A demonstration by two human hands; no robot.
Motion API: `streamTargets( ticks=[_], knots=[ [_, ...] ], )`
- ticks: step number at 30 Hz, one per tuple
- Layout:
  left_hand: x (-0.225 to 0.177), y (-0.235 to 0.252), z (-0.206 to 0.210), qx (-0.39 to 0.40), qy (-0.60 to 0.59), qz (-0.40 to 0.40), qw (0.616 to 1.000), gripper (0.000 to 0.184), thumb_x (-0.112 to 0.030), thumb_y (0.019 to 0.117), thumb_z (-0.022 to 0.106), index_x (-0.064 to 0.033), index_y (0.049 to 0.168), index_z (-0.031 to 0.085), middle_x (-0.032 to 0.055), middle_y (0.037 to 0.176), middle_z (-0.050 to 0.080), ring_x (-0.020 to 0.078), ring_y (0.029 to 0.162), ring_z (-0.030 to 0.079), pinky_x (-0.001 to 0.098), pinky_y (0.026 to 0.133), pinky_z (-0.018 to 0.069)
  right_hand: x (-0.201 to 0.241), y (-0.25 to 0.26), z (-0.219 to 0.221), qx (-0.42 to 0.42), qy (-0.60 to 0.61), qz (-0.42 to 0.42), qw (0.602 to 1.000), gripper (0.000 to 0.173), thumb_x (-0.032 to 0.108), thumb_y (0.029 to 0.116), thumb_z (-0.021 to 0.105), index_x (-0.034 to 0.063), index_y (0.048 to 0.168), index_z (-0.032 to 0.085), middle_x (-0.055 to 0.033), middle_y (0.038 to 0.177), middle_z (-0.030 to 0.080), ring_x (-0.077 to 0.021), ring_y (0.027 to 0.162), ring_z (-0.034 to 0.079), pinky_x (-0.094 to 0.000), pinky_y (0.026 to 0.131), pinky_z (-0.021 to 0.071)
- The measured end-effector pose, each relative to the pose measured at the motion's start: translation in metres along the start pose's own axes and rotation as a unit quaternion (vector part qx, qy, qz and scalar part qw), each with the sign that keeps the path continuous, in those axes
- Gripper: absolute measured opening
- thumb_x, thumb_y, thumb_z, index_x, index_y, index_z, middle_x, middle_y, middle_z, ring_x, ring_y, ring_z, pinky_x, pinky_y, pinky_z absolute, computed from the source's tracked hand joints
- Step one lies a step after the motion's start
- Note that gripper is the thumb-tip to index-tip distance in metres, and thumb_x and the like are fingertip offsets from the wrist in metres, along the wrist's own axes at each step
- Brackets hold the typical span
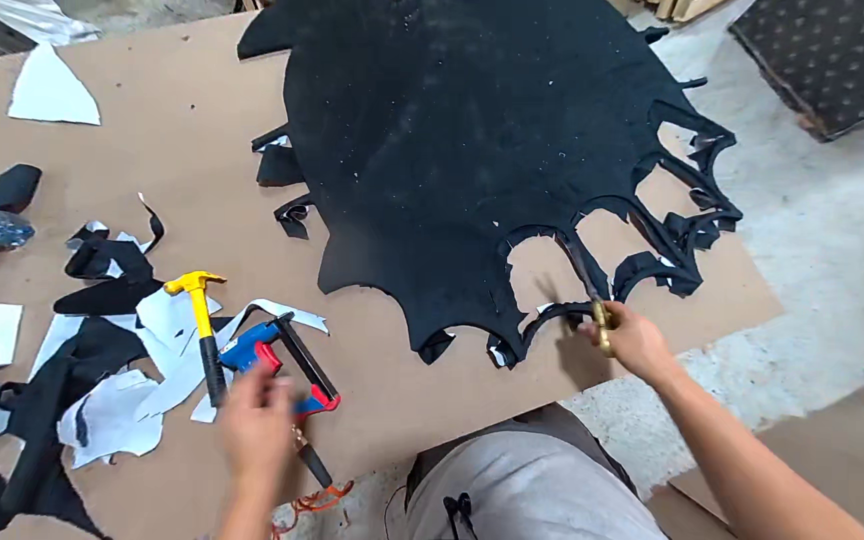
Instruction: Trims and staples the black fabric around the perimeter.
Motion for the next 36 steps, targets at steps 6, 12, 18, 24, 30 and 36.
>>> streamTargets(
  ticks=[6,12,18,24,30,36],
  knots=[
    [-0.136,-0.018,0.199,0.109,0.077,0.223,0.966,0.039,-0.028,0.1019,0.061,-0.0144,0.139,0.066,0.008,0.145,0.06,0.0245,0.139,0.053,0.0499,0.117,0.0421,-0.011,-0.017,0.009,0.344,0.15,-0.01,0.927,0.05,0.045,0.0929,0.071,0.0072,0.125,0.065,-0.0086,0.086,0.069,-0.0188,0.072,0.066,-0.0372,0.069,0.0589],
    [-0.168,0.006,0.262,0.241,0.26,0.347,0.868,0.055,-0.043,0.1094,0.04,-0.0196,0.16,0.042,-0.0051,0.171,0.024,0.0242,0.16,0.014,0.0608,0.127,0.0123,-0.027,0.034,0.001,0.146,-0.057,-0.042,0.987,0.063,0.04,0.0858,0.082,0.0168,0.14,0.059,-0.0167,0.108,0.072,-0.0362,0.096,0.069,-0.0648,0.085,0.0553],
    [-0.168,-0.029,0.259,0.207,0.241,0.3,0.899,0.049,-0.032,0.1085,0.045,-0.0214,0.156,0.048,-0.0043,0.169,0.031,0.0237,0.159,0.02,0.0589,0.127,0.0176,0.01,0.081,-0.033,-0.037,-0.277,-0.206,0.938,0.057,0.018,0.0944,0.067,0.0009,0.147,0.051,-0.0288,0.134,0.06,-0.0485,0.123,0.059,-0.0662,0.099,0.0484],
    [-0.065,-0.011,0.097,-0.107,0.184,-0.113,0.971,0.061,-0.028,0.099,0.062,0.0013,0.15,0.047,0.0345,0.154,0.04,0.0533,0.142,0.039,0.0685,0.114,0.0361,0.027,0.095,0.062,0.131,-0.246,-0.654,0.703,0.039,0.007,0.1017,0.051,0.0131,0.137,0.065,-0.0065,0.15,0.058,-0.0264,0.144,0.048,-0.0474,0.12,0.0391],
    [0.065,0.028,0.04,-0.053,0.102,-0.298,0.948,0.066,-0.051,0.0977,0.066,0.0026,0.136,0.058,0.0346,0.128,0.061,0.0528,0.125,0.057,0.0742,0.103,0.0409,0.032,0.104,0.08,0.208,-0.258,-0.705,0.628,0.04,0.001,0.0984,0.052,0.0102,0.133,0.068,-0.0098,0.145,0.061,-0.0303,0.145,0.047,-0.0451,0.121,0.038],
    [0.066,0.05,0.023,-0.036,-0.007,-0.298,0.954,0.073,-0.022,0.0786,0.085,0.0028,0.137,0.05,0.0287,0.119,0.064,0.0445,0.11,0.063,0.0678,0.092,0.0504,0.032,0.074,0.084,0.181,-0.319,-0.608,0.704,0.046,-0.002,0.0959,0.052,0.0149,0.136,0.066,-0.0024,0.151,0.057,-0.0265,0.148,0.042,-0.0505,0.123,0.0333]
  ],
)
Point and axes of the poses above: each hand's wrist, its own y-axis towards the middle knuckle, its own z-axis out of the palm, x = y × z, the point moved 2 cm from there along y, towards the middle knuckle
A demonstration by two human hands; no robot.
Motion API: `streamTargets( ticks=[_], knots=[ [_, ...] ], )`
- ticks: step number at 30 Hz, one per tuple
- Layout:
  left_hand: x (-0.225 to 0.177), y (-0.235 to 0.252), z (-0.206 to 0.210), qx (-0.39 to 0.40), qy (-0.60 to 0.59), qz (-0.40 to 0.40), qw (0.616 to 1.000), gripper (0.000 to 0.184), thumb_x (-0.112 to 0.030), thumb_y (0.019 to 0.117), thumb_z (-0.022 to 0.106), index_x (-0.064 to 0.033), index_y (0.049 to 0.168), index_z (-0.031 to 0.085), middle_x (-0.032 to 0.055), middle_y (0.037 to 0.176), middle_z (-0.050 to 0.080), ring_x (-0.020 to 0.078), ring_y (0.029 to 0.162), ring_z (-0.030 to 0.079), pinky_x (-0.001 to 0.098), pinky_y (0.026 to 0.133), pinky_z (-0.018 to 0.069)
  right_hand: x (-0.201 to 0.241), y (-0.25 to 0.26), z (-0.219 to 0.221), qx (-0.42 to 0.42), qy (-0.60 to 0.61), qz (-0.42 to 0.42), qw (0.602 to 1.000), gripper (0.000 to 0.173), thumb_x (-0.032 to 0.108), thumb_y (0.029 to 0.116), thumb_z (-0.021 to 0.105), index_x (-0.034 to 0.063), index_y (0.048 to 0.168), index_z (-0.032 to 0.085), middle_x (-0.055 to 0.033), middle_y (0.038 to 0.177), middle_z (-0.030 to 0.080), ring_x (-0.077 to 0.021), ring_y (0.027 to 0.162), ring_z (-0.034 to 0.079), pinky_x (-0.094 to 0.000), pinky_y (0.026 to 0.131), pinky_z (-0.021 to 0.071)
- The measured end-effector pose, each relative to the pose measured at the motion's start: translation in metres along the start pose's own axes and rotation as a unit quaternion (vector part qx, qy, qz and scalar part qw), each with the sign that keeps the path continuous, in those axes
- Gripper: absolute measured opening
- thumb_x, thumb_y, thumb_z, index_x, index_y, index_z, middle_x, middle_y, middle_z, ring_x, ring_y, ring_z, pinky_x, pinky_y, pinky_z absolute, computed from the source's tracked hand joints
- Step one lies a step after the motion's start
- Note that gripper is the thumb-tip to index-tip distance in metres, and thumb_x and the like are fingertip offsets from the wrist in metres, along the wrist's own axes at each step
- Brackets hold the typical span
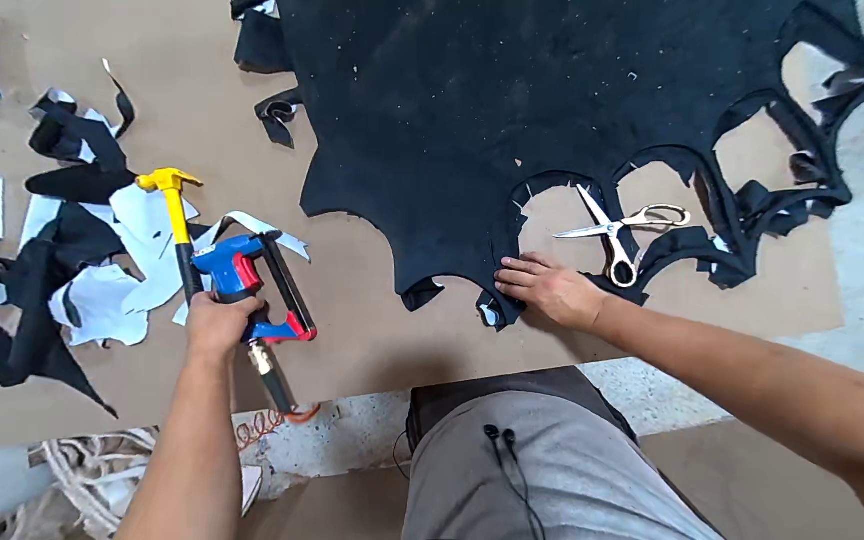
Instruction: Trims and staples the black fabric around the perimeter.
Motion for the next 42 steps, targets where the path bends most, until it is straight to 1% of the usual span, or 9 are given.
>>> streamTargets(
  ticks=[7,10,17,22,27,30,34,38,42],
  knots=[
    [-0.041,-0.089,0.012,0.048,-0.224,0.074,0.971,0.075,-0.022,0.104,0.059,-0.0207,0.166,0.018,0.0174,0.15,0.051,0.0241,0.096,0.071,0.0445,0.08,0.0619,0.074,-0.029,0.053,-0.107,0.051,0.204,0.972,0.053,0.013,0.0983,0.052,0.0124,0.151,0.053,-0.0003,0.164,0.041,-0.0257,0.153,0.034,-0.0579,0.124,0.0283],
    [-0.046,-0.126,0.046,0.091,-0.36,0.025,0.928,0.052,-0.023,0.1115,0.042,-0.0233,0.162,0.03,0.0113,0.124,0.066,0.0205,0.085,0.072,0.0376,0.071,0.0617,0.086,-0.03,0.062,-0.154,0.08,0.236,0.956,0.048,0.018,0.0997,0.05,0.0141,0.147,0.058,0.0011,0.161,0.046,-0.0233,0.152,0.038,-0.0545,0.12,0.035],
    [-0.034,-0.152,0.036,0.343,-0.417,0.096,0.836,0.074,-0.016,0.0861,0.063,-0.0143,0.155,0.038,0.0217,0.137,0.061,0.034,0.118,0.066,0.0495,0.095,0.0581,0.039,0.023,0.019,-0.145,0.168,0.44,0.87,0.034,0.04,0.104,0.052,0.0096,0.105,0.067,-0.0089,0.087,0.072,-0.0272,0.086,0.07,-0.0524,0.088,0.0508],
    [-0.075,-0.13,0.027,0.069,0.001,0.32,0.945,0.052,-0.004,0.084,0.073,-0.0008,0.135,0.062,0.0099,0.088,0.075,0.0191,0.068,0.073,0.0389,0.065,0.0644,0.029,0.054,0.019,-0.119,0.109,0.535,0.83,0.045,0.048,0.1038,0.042,0.0089,0.105,0.063,-0.01,0.075,0.07,-0.0293,0.075,0.071,-0.0519,0.084,0.0507],
    [-0.09,-0.056,0.021,-0.114,0.206,0.665,0.708,0.048,-0.051,0.0885,0.071,-0.0079,0.108,0.078,0.0215,0.097,0.071,0.0429,0.094,0.065,0.0618,0.091,0.0485,0.037,0.057,0.04,-0.238,0.067,0.548,0.799,0.053,0.051,0.1067,0.036,0.0098,0.093,0.065,-0.0103,0.079,0.068,-0.0296,0.078,0.069,-0.0514,0.08,0.0495],
    [-0.104,-0.021,0.014,-0.068,0.171,0.671,0.718,0.049,-0.044,0.0943,0.069,0.0011,0.111,0.072,0.0295,0.128,0.064,0.047,0.128,0.057,0.0651,0.116,0.0355,0.042,0.064,0.045,-0.263,0.076,0.568,0.776,0.046,0.046,0.1058,0.043,0.0077,0.097,0.066,-0.0136,0.087,0.066,-0.0341,0.087,0.067,-0.0534,0.079,0.0496],
    [-0.131,-0.009,-0.001,-0.065,0.254,0.568,0.78,0.065,-0.05,0.0995,0.059,0.0104,0.124,0.059,0.0282,0.097,0.07,0.043,0.085,0.072,0.0632,0.077,0.0566,0.033,0.071,0.042,-0.263,0.055,0.558,0.785,0.035,0.039,0.102,0.051,0.0088,0.094,0.066,-0.0127,0.081,0.066,-0.0326,0.077,0.068,-0.0514,0.068,0.0494],
    [-0.175,-0.014,0.001,0.012,0.346,0.435,0.831,0.049,-0.035,0.0869,0.08,-0.0007,0.12,0.067,0.0271,0.089,0.071,0.0488,0.084,0.069,0.073,0.075,0.0505,0.031,0.068,0.045,-0.279,0.056,0.547,0.787,0.033,0.039,0.1011,0.053,0.0096,0.09,0.064,-0.0105,0.079,0.065,-0.0301,0.075,0.067,-0.0492,0.067,0.0473],
    [-0.175,-0.029,0.009,0.076,0.112,0.477,0.868,0.049,-0.031,0.0815,0.084,0.001,0.115,0.068,0.008,0.098,0.074,0.0183,0.092,0.073,0.0458,0.085,0.0611,0.037,0.066,0.05,-0.314,0.068,0.535,0.782,0.028,0.035,0.0983,0.056,0.009,0.09,0.064,-0.0109,0.081,0.064,-0.0306,0.078,0.066,-0.0496,0.069,0.047]
  ],
)
Point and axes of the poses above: each hand's wrist, its own y-axis towards the middle knuckle, its own z-axis out of the palm, x = y × z, the point moved 2 cm from there along y, towards the middle knuckle
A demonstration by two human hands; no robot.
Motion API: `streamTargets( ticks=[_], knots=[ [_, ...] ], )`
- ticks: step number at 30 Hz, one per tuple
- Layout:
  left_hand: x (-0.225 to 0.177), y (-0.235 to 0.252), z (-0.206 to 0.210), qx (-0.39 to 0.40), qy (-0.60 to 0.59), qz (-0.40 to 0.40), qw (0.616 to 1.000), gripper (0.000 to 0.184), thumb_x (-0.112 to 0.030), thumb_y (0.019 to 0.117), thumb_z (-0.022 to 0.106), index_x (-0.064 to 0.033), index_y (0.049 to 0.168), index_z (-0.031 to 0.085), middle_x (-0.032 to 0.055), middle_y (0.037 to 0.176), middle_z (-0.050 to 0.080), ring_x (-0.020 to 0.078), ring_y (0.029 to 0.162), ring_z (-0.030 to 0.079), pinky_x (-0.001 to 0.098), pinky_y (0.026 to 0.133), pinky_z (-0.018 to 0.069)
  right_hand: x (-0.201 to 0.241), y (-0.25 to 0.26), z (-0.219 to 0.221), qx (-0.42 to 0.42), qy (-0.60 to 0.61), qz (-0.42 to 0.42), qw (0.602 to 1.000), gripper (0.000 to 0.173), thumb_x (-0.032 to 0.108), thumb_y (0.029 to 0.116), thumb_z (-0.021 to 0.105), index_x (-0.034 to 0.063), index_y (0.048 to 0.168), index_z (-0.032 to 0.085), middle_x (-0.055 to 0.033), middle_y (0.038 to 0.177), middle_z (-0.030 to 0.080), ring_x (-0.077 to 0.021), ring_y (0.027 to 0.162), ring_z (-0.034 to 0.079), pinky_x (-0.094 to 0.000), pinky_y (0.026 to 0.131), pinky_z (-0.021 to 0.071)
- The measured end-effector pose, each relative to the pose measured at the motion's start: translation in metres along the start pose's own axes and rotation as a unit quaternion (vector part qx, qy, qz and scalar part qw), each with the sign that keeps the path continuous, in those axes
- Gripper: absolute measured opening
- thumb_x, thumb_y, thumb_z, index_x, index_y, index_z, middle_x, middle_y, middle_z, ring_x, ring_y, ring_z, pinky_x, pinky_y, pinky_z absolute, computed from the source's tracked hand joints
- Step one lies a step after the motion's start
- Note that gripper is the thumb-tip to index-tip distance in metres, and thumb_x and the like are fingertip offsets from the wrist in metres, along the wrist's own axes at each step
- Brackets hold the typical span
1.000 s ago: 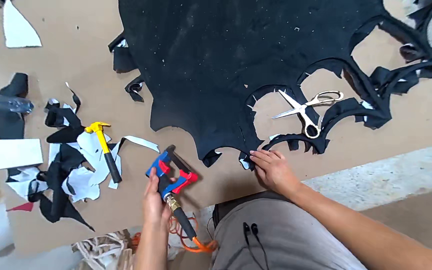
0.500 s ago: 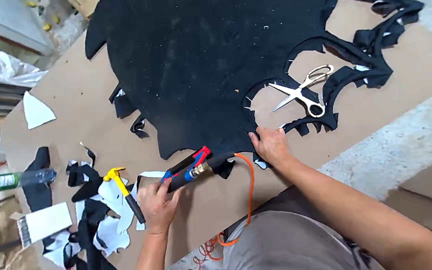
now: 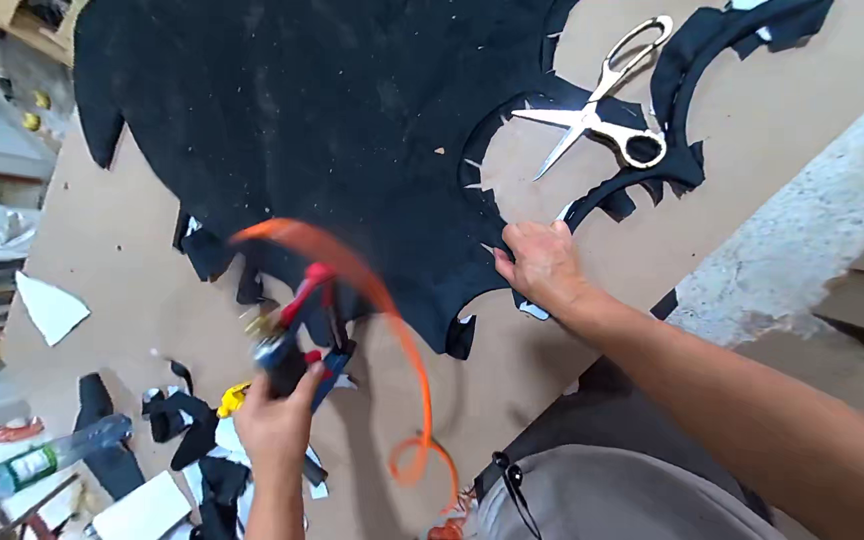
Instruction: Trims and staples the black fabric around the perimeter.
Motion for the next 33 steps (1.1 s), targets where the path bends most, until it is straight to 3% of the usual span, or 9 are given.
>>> streamTargets(
  ticks=[1,3,5,7,10,17,25,30,33],
  knots=[
    [-0.007,-0.001,0.013,-0.015,-0.153,0.043,0.987,0.051,-0.021,0.0811,0.085,0.0031,0.119,0.06,0.0069,0.104,0.073,0.0163,0.097,0.073,0.0402,0.089,0.0628,-0.003,0.001,-0.001,-0.003,0.008,0.001,1.0,0.027,0.034,0.0976,0.056,0.0089,0.09,0.064,-0.0111,0.082,0.064,-0.0311,0.079,0.065,-0.0502,0.07,0.047],
    [-0.03,0.002,0.04,0.017,-0.37,0.115,0.922,0.036,-0.013,0.0823,0.084,-0.0054,0.112,0.066,0.0118,0.109,0.076,0.0264,0.103,0.073,0.0468,0.092,0.0615,-0.006,-0.002,0.002,-0.007,0.013,-0.001,1.0,0.026,0.034,0.0978,0.055,0.0103,0.09,0.064,-0.0097,0.081,0.064,-0.03,0.079,0.065,-0.0494,0.07,0.0468],
    [-0.061,0.011,0.075,0.07,-0.426,0.145,0.89,0.024,-0.017,0.0854,0.082,-0.0135,0.107,0.072,0.0103,0.11,0.076,0.0268,0.107,0.073,0.0467,0.094,0.0601,-0.003,-0.003,0.003,-0.018,0.021,-0.006,1.0,0.027,0.034,0.0977,0.056,0.0101,0.089,0.064,-0.0094,0.079,0.063,-0.0298,0.077,0.064,-0.0491,0.069,0.0459],
    [-0.091,0.019,0.117,0.1,-0.46,0.17,0.866,0.022,-0.011,0.086,0.079,-0.0114,0.107,0.072,0.0126,0.11,0.076,0.03,0.106,0.073,0.0498,0.094,0.0602,-0.004,0.0,0.002,-0.033,0.02,-0.008,0.999,0.026,0.034,0.097,0.056,0.0107,0.088,0.064,-0.0084,0.078,0.062,-0.0286,0.075,0.064,-0.0476,0.067,0.0454],
    [-0.114,0.019,0.156,0.118,-0.428,0.201,0.873,0.023,0.001,0.087,0.069,-0.0034,0.109,0.067,0.0165,0.111,0.075,0.0355,0.104,0.073,0.0539,0.095,0.0608,-0.005,-0.002,0.002,-0.03,0.026,-0.007,0.999,0.025,0.033,0.0972,0.057,0.0111,0.088,0.064,-0.0074,0.077,0.061,-0.0271,0.074,0.063,-0.046,0.067,0.0453],
    [-0.125,0.019,0.166,0.098,-0.371,0.184,0.905,0.02,0.002,0.0849,0.069,0.0013,0.105,0.066,0.0165,0.102,0.077,0.0327,0.094,0.076,0.0494,0.086,0.0645,-0.003,0.0,0.003,-0.03,0.025,-0.012,0.999,0.025,0.033,0.0981,0.055,0.0121,0.088,0.063,-0.0059,0.075,0.059,-0.0254,0.072,0.061,-0.0441,0.065,0.0433],
    [-0.113,0.016,0.18,0.061,-0.371,0.22,0.9,0.019,-0.006,0.0849,0.075,-0.0039,0.103,0.068,0.0112,0.099,0.076,0.0304,0.095,0.075,0.0509,0.089,0.0632,-0.005,0.001,0.003,-0.03,0.022,-0.013,0.999,0.026,0.035,0.0986,0.054,0.0126,0.086,0.062,-0.0055,0.074,0.059,-0.0251,0.071,0.061,-0.0437,0.064,0.0425],
    [-0.102,0.023,0.175,0.025,-0.307,0.254,0.917,0.02,-0.018,0.0838,0.08,-0.0096,0.099,0.07,0.0011,0.095,0.076,0.0139,0.09,0.075,0.0345,0.081,0.0644,-0.004,-0.001,0.004,-0.033,0.02,-0.018,0.999,0.029,0.034,0.1001,0.051,0.0122,0.085,0.061,-0.0055,0.074,0.058,-0.025,0.07,0.06,-0.0434,0.064,0.0417],
    [-0.103,0.028,0.174,0.029,-0.304,0.245,0.92,0.019,-0.018,0.0826,0.079,-0.0097,0.098,0.071,-0.0002,0.094,0.076,0.0116,0.089,0.074,0.032,0.08,0.0639,-0.004,0.0,0.003,-0.034,0.013,-0.016,0.999,0.028,0.034,0.0994,0.051,0.0125,0.084,0.062,-0.0053,0.073,0.058,-0.0244,0.07,0.06,-0.0427,0.064,0.0419]
  ],
)
Point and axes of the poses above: each hand's wrist, its own y-axis towards the middle knuckle, its own z-axis out of the palm, x = y × z, the point moved 2 cm from there along y, towards the middle knuckle
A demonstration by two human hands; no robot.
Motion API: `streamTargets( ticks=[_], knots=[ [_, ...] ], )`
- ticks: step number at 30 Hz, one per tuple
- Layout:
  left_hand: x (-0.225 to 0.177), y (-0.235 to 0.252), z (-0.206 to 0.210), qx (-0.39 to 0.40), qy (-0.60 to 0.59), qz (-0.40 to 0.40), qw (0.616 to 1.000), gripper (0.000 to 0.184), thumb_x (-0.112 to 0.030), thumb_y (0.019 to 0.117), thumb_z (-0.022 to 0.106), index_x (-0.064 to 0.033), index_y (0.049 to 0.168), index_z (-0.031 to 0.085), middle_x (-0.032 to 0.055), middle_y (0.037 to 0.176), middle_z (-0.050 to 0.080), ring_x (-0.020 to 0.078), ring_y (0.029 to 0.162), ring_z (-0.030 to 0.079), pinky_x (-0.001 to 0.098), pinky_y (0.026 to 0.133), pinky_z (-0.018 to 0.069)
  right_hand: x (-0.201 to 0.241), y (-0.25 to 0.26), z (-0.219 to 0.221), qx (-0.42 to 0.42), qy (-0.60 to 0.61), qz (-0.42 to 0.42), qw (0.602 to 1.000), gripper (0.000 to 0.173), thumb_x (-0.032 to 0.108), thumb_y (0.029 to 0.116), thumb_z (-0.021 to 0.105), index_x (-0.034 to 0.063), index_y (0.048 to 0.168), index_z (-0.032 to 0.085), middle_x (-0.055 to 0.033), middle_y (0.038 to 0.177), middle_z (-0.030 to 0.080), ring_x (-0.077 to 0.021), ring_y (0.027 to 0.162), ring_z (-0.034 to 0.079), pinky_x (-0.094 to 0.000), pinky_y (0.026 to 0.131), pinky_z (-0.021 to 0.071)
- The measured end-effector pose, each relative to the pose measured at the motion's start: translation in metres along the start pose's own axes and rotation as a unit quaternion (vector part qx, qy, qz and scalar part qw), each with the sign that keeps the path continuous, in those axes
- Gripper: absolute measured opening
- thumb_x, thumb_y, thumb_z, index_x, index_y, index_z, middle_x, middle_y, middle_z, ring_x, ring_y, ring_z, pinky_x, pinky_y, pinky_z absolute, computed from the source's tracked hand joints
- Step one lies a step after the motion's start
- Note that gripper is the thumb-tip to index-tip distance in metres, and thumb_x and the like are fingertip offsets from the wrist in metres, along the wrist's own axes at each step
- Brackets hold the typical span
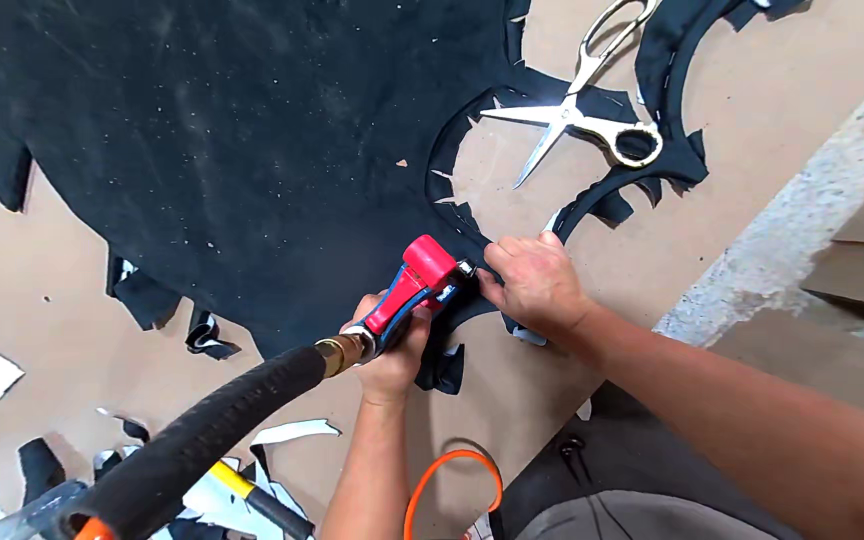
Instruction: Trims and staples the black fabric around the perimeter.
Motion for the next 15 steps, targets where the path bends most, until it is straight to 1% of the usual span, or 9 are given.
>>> streamTargets(
  ticks=[2,6,7,9,11,12,13,15],
  knots=[
    [-0.001,0.0,0.003,-0.002,-0.008,-0.001,1.0,0.019,-0.019,0.0835,0.08,-0.0106,0.098,0.07,-0.0004,0.094,0.076,0.0123,0.09,0.074,0.0326,0.08,0.0641,0.0,0.0,0.0,0.003,-0.002,0.0,1.0,0.029,0.035,0.0998,0.051,0.0124,0.084,0.061,-0.0053,0.073,0.057,-0.0245,0.07,0.06,-0.043,0.064,0.0417],
    [0.0,0.006,0.007,0.025,-0.074,-0.023,0.997,0.018,-0.014,0.0843,0.076,-0.0052,0.099,0.069,0.0099,0.094,0.076,0.0268,0.089,0.076,0.0466,0.082,0.0651,-0.002,0.002,-0.002,0.006,0.008,0.001,1.0,0.027,0.035,0.0991,0.054,0.0125,0.085,0.061,-0.006,0.074,0.059,-0.0256,0.071,0.061,-0.0445,0.064,0.0429],
    [0.0,0.008,0.005,0.032,-0.082,-0.028,0.996,0.019,-0.012,0.0839,0.076,-0.0043,0.099,0.069,0.011,0.095,0.076,0.0282,0.089,0.076,0.0481,0.083,0.0647,-0.001,0.002,-0.003,0.003,0.01,0.001,1.0,0.026,0.034,0.0986,0.055,0.0126,0.085,0.061,-0.0058,0.074,0.059,-0.0255,0.071,0.061,-0.0444,0.064,0.0429],
    [-0.003,0.014,-0.005,0.025,-0.046,-0.009,0.999,0.02,-0.013,0.0839,0.077,-0.0048,0.101,0.07,0.0088,0.095,0.077,0.0265,0.09,0.077,0.0478,0.084,0.0654,0.001,0.002,-0.005,0.005,0.01,0.009,1.0,0.026,0.034,0.0973,0.054,0.0125,0.084,0.061,-0.0054,0.074,0.059,-0.0248,0.07,0.061,-0.0439,0.063,0.0425],
    [0.002,0.027,-0.019,0.017,-0.007,0.031,0.999,0.021,-0.014,0.0872,0.075,-0.005,0.105,0.069,0.0073,0.1,0.077,0.0252,0.094,0.076,0.0473,0.088,0.0647,0.006,0.009,-0.006,0.017,0.007,0.035,0.999,0.035,0.044,0.0979,0.052,0.0121,0.087,0.064,-0.0059,0.077,0.062,-0.0254,0.073,0.063,-0.0447,0.064,0.0452],
    [0.007,0.038,-0.025,0.016,-0.008,0.039,0.999,0.021,-0.011,0.0872,0.074,-0.0036,0.106,0.069,0.0092,0.101,0.078,0.0277,0.095,0.076,0.0497,0.089,0.0645,0.01,0.016,-0.004,0.019,0.003,0.048,0.999,0.041,0.049,0.0985,0.051,0.0113,0.09,0.064,-0.0072,0.079,0.063,-0.0268,0.075,0.065,-0.0458,0.065,0.0474],
    [0.01,0.049,-0.028,0.019,-0.012,0.036,0.999,0.02,-0.009,0.087,0.074,-0.0035,0.105,0.069,0.0101,0.102,0.078,0.0291,0.095,0.077,0.0511,0.089,0.0645,0.015,0.025,-0.002,0.018,0.005,0.059,0.998,0.045,0.052,0.0998,0.051,0.0097,0.092,0.065,-0.0094,0.081,0.065,-0.0292,0.078,0.066,-0.0474,0.066,0.049],
    [0.012,0.072,-0.027,0.023,-0.038,0.014,0.999,0.018,-0.003,0.0845,0.073,-0.0024,0.102,0.069,0.0121,0.099,0.077,0.0309,0.093,0.076,0.0515,0.089,0.0641,0.022,0.047,0.005,0.017,-0.001,0.071,0.997,0.043,0.048,0.1024,0.051,0.0082,0.093,0.066,-0.0118,0.082,0.065,-0.0315,0.079,0.067,-0.0489,0.067,0.0494]
  ],
)
Point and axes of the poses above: each hand's wrist, its own y-axis towards the middle knuckle, its own z-axis out of the palm, x = y × z, the point moved 2 cm from there along y, towards the middle knuckle
